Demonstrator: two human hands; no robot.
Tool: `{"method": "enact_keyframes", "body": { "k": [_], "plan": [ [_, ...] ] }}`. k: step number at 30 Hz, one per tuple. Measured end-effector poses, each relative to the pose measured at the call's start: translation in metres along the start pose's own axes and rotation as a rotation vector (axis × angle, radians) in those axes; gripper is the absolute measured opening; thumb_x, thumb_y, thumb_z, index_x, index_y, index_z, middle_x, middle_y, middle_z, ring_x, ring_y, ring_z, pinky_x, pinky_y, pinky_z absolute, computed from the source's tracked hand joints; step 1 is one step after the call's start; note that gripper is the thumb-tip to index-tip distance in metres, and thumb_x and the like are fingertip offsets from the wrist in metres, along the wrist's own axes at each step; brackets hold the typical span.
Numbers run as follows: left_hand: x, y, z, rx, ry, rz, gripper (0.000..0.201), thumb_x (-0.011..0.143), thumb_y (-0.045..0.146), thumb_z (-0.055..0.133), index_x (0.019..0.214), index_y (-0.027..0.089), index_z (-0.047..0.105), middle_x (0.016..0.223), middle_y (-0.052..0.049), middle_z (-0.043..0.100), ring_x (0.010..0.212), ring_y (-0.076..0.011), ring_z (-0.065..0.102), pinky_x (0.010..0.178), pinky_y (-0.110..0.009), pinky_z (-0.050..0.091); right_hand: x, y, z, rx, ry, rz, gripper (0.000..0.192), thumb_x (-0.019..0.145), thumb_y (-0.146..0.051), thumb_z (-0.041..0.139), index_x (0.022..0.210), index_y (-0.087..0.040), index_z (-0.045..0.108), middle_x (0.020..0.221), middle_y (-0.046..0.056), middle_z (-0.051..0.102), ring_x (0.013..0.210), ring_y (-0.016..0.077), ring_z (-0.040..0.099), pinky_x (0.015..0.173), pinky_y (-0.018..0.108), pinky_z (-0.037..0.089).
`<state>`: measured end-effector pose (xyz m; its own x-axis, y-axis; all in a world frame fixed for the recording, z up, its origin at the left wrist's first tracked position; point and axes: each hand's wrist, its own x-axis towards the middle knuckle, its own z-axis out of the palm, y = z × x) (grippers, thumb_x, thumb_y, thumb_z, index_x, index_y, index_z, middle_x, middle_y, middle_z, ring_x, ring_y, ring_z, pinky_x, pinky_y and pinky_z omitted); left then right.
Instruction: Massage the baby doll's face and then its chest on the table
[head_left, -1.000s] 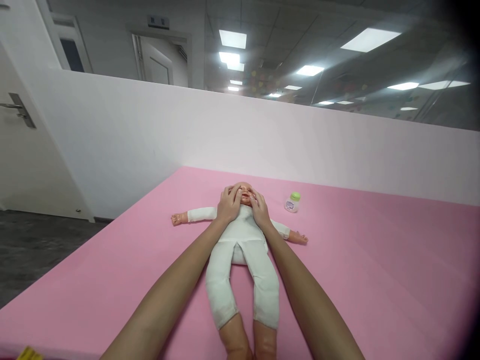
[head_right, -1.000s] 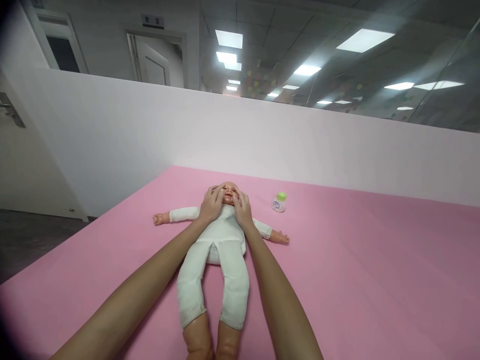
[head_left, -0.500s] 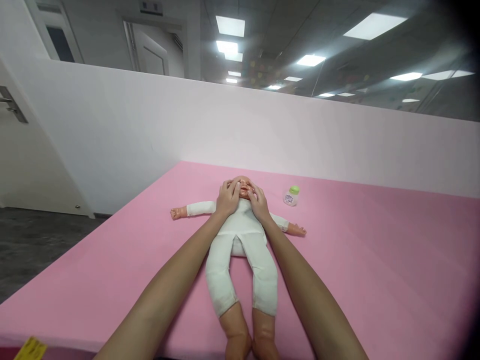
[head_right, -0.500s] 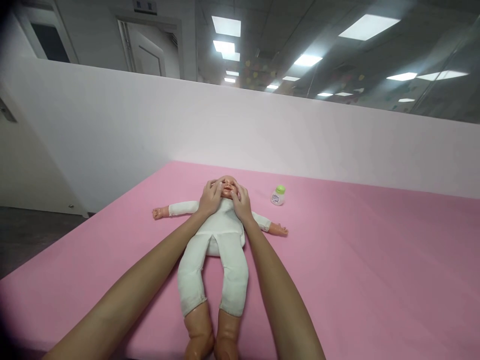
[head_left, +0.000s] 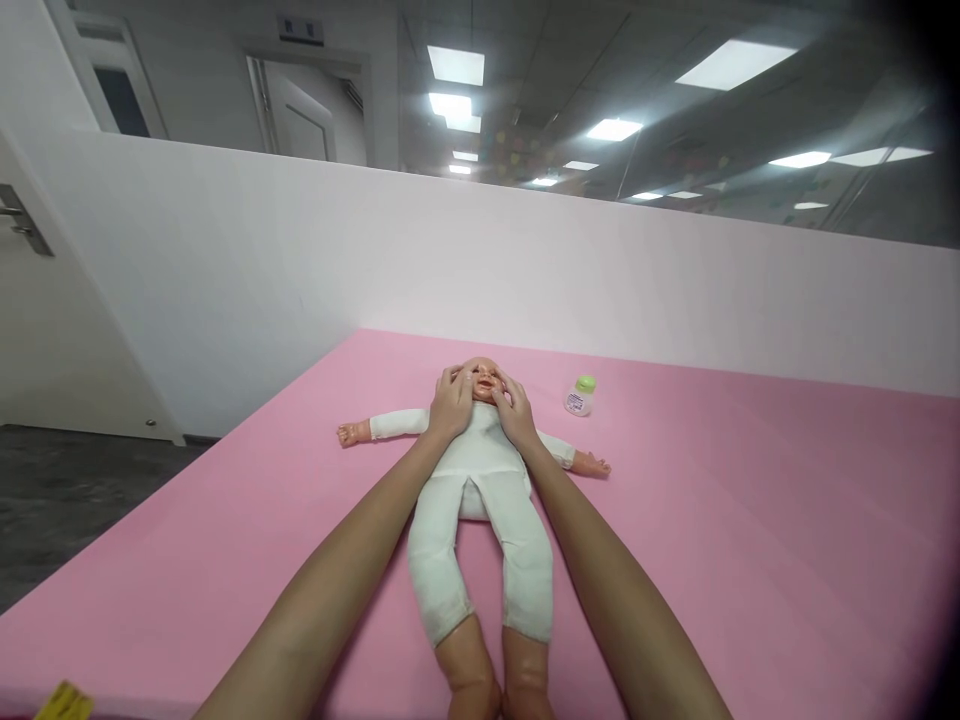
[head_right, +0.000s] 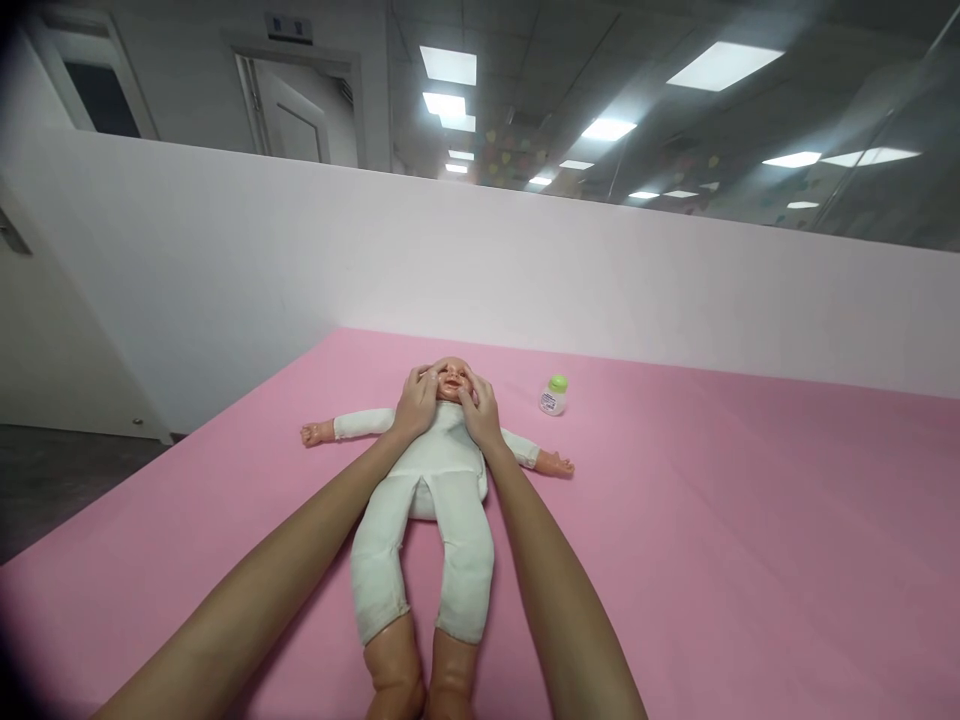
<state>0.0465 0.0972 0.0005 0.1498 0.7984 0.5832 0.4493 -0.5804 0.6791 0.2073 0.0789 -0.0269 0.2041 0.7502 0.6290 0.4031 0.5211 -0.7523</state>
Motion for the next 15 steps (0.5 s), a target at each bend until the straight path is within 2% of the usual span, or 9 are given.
{"method": "enact_keyframes", "body": {
  "k": [4,10,15],
  "plan": [
    [0.000,-0.001,0.002,-0.015,0.019,0.002,0.046,0.108,0.043,0.033,0.144,0.029,0.058,0.140,-0.009,0.055,0.132,-0.0244,0.052,0.116,-0.042,0.042,0.000,0.002,0.002,0.035,0.021,0.051,0.059,0.094,-0.049,0.056,0.146,-0.021,0.058,0.147,0.013,0.058,0.136,0.0283,0.053,0.117,0.047,0.043],
    [-0.002,-0.004,0.000,0.003,-0.009,0.048,0.054,0.096,0.037,0.059,0.148,0.028,0.054,0.140,-0.010,0.053,0.133,-0.0282,0.051,0.115,-0.044,0.043,-0.003,-0.001,0.001,0.090,0.008,0.064,0.064,0.087,-0.047,0.069,0.146,-0.023,0.056,0.148,0.013,0.057,0.136,0.0294,0.054,0.116,0.047,0.045],
    [-0.003,-0.016,-0.005,-0.036,-0.037,0.145,0.059,0.094,0.039,0.063,0.151,0.029,0.050,0.142,-0.010,0.052,0.136,-0.0290,0.049,0.118,-0.046,0.041,-0.006,-0.005,0.000,0.139,-0.019,0.081,0.077,0.084,-0.049,0.074,0.152,-0.021,0.049,0.153,0.015,0.052,0.137,0.0306,0.055,0.115,0.047,0.047]
  ]
}}
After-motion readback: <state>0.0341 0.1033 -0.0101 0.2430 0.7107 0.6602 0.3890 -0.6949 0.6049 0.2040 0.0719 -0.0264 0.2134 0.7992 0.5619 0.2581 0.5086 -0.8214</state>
